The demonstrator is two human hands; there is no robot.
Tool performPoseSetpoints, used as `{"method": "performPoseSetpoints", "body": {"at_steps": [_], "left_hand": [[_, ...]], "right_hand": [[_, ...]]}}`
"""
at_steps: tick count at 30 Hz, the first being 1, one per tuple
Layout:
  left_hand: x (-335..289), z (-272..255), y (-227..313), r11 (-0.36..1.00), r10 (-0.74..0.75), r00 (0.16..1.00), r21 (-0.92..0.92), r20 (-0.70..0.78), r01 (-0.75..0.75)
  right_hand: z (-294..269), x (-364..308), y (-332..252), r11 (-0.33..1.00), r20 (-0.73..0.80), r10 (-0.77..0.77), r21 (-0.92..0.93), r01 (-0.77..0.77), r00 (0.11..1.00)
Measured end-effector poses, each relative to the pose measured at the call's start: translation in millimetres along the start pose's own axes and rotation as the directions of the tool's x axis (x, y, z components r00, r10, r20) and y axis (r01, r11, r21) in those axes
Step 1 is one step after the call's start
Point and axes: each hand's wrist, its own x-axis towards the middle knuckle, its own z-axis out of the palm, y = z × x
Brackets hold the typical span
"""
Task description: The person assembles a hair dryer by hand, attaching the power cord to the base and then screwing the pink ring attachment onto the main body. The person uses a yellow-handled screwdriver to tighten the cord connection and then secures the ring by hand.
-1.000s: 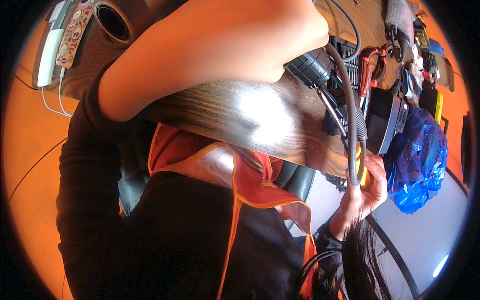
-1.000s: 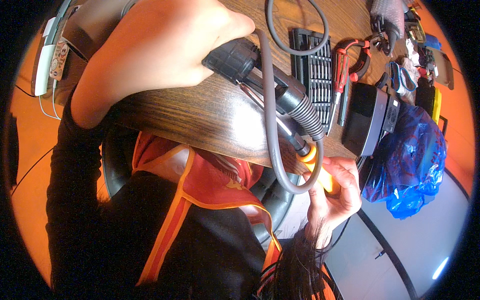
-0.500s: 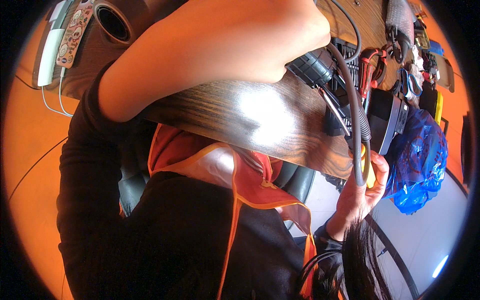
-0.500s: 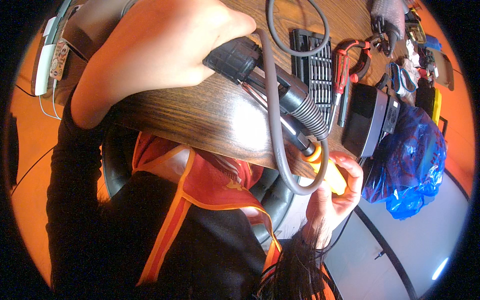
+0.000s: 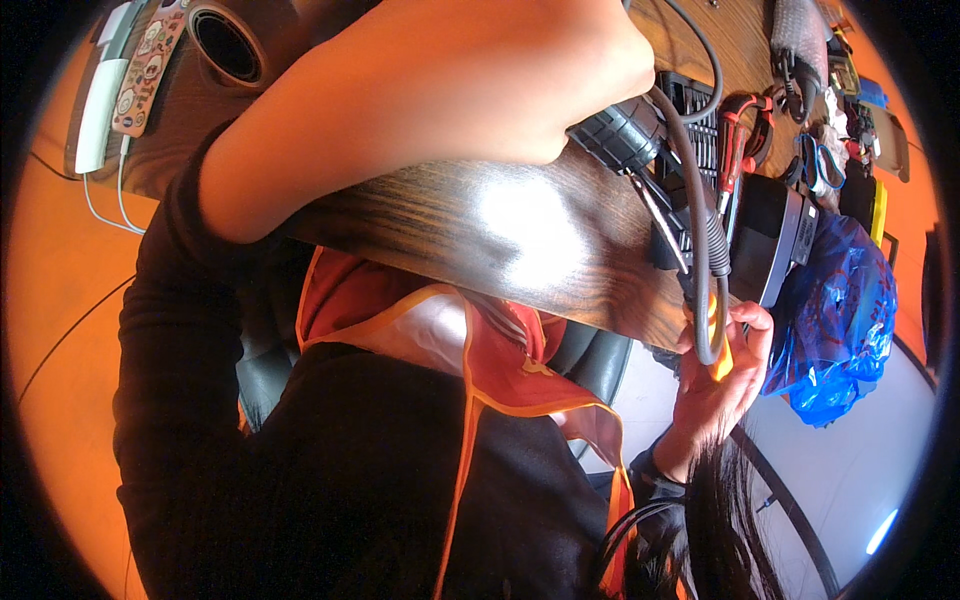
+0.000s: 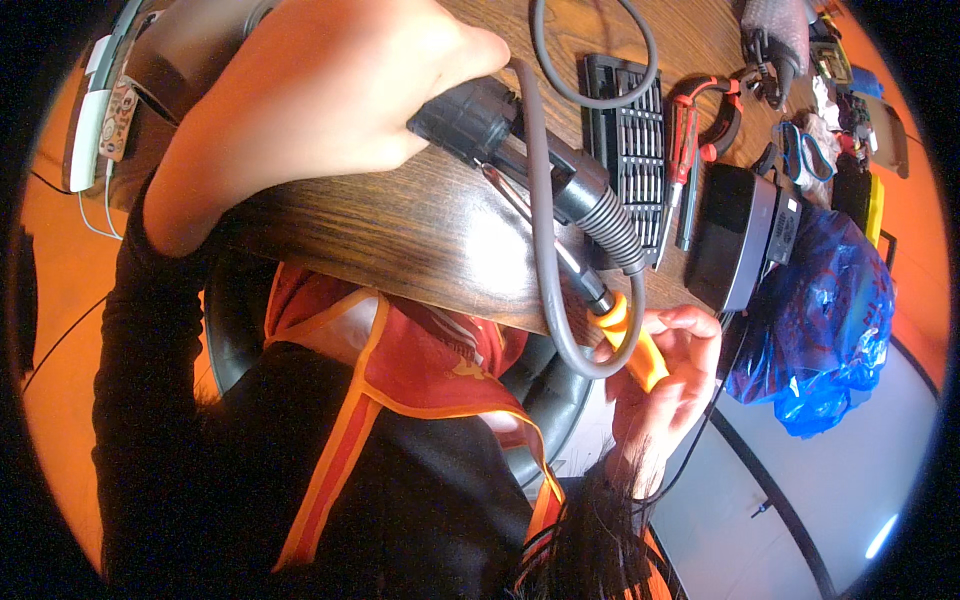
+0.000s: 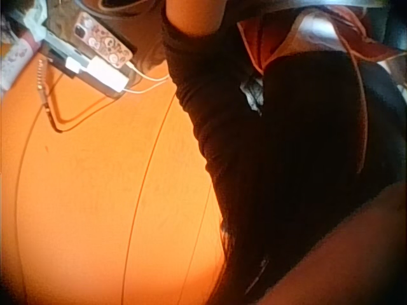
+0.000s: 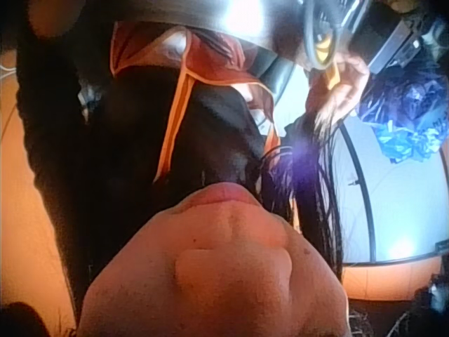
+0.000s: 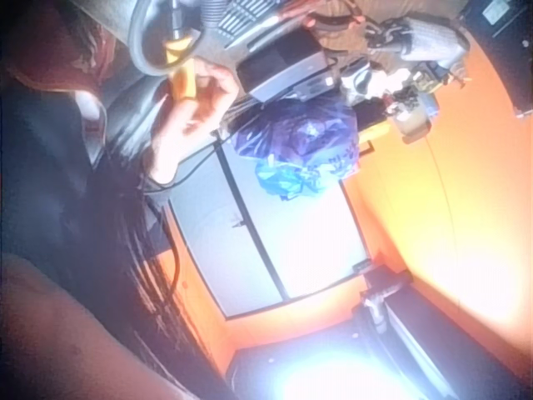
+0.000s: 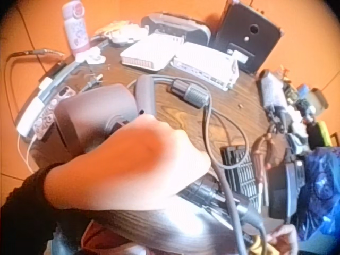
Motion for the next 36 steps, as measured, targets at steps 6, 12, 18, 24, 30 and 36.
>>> {"method": "performPoseSetpoints", "body": {"at_steps": [6,12,18,24,30,36], "left_hand": [[-2.2,2.6,-2.9,0.999,0.033,0.999,-0.038,-0.037,-0.034],[-2.6,2.4,-2.0,0.998,0.029,0.998,-0.055,-0.059,-0.032],[-3.4,-2.3,-2.3,0.988,0.033,0.999,-0.154,0.007,-0.032],[-0.2,-0.7,1.7,0.996,0.002,1.0,-0.088,0.009,-0.001],[-1.9,-6.4,3.8,0.996,-0.01,0.997,-0.088,0.076,0.017],[0.4,-2.5,2.2,0.988,-0.001,0.998,-0.154,0.062,0.011]], "right_hand": [[-0.9,1.3,2.5,0.908,-0.028,-0.172,-0.393,0.147,0.985],[-3.8,5.7,2.5,0.966,-0.002,-0.062,-0.253,0.059,0.998],[0.7,4.4,-4.2,0.962,0.019,0.12,-0.249,-0.111,0.993],[3.3,2.3,1.3,0.754,0.002,-0.28,-0.619,0.221,0.96],[-4.7,7.6,0.4,0.883,0.02,0.059,-0.468,-0.043,0.998],[-6.0,9.5,4.0,0.791,0.101,0.026,-0.611,0.041,0.995]]}}
